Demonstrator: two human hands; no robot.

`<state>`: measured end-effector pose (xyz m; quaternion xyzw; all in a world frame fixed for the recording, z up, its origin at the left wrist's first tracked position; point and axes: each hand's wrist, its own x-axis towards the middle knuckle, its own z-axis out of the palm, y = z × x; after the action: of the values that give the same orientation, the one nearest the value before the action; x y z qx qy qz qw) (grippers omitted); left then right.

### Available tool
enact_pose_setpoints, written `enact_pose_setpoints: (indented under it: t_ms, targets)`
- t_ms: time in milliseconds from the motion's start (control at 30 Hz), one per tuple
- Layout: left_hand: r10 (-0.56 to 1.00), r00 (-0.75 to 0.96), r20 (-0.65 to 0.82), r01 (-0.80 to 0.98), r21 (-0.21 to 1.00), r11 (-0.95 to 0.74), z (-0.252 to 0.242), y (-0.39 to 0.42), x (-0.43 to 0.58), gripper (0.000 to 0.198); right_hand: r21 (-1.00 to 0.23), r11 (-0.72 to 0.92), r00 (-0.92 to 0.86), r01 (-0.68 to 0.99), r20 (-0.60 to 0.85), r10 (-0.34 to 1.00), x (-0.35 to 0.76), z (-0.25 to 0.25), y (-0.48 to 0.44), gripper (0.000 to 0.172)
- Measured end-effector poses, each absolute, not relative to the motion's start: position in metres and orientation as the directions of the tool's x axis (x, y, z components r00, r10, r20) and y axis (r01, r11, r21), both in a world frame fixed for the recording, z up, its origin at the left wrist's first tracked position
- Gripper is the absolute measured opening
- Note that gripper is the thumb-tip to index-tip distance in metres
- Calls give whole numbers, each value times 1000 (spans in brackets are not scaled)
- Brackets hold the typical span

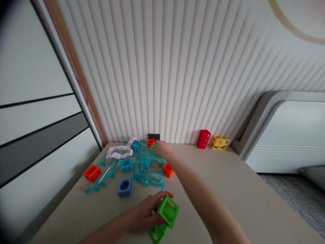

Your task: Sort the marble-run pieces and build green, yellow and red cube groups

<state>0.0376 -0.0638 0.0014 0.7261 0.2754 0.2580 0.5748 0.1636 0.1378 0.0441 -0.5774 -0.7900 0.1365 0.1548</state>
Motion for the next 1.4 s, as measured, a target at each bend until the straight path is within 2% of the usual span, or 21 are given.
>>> enact_pose_setpoints:
  t_ms: [133,267,367,467,533,633,733,800,867,1000,1067,1100,1167,1267,1400]
  targets:
    - [707,707,27,122,980,-159,5,-64,37,60,-425,307,-285,852,115,951,167,43,139,34]
    - [703,709,61,67,986,-153,5,-64,38,63,-493,302,-214,816,228,950,180,52,137,34]
    - [720,687,93,-88,995,-45,-3,-65,41,66,-565,306,-131,766,329,935,190,62,122,36]
    - [767,635,96,-275,955,108,-8,-67,46,68,-624,335,-73,706,407,911,200,66,85,42]
    - [825,554,107,-368,921,127,-6,-67,48,66,-694,422,-47,583,490,870,207,64,51,41]
    - [916,390,95,-441,892,95,1,-65,49,58,-737,574,-133,358,568,812,216,53,0,44]
    - [966,242,87,-437,899,28,6,-62,48,57,-682,680,-283,269,619,733,219,38,-32,47]
    - [976,175,127,-400,915,-48,6,-60,48,56,-618,746,-351,250,660,664,217,28,-41,44]
    - [976,148,157,-351,931,-97,5,-62,47,56,-605,753,-354,258,666,657,213,21,-42,34]
    - [960,240,147,-197,975,-100,3,-76,37,71,-637,716,-285,285,657,698,210,13,-40,22]
    - [944,275,183,-63,983,-172,5,-87,24,74,-619,717,-249,321,675,694,211,10,-36,21]
    - [941,251,228,19,970,-241,7,-92,14,69,-605,715,-231,350,685,691,213,7,-34,22]
    - [910,160,383,214,886,-411,11,-100,-12,52,-562,715,-211,416,705,677,214,1,-26,24]
    - [778,139,613,520,623,-584,16,-107,-62,28,-502,711,-225,493,716,661,214,-8,-14,25]
    - [685,76,725,778,386,-495,9,-110,-125,18,-477,678,-257,559,677,689,209,-12,-6,22]
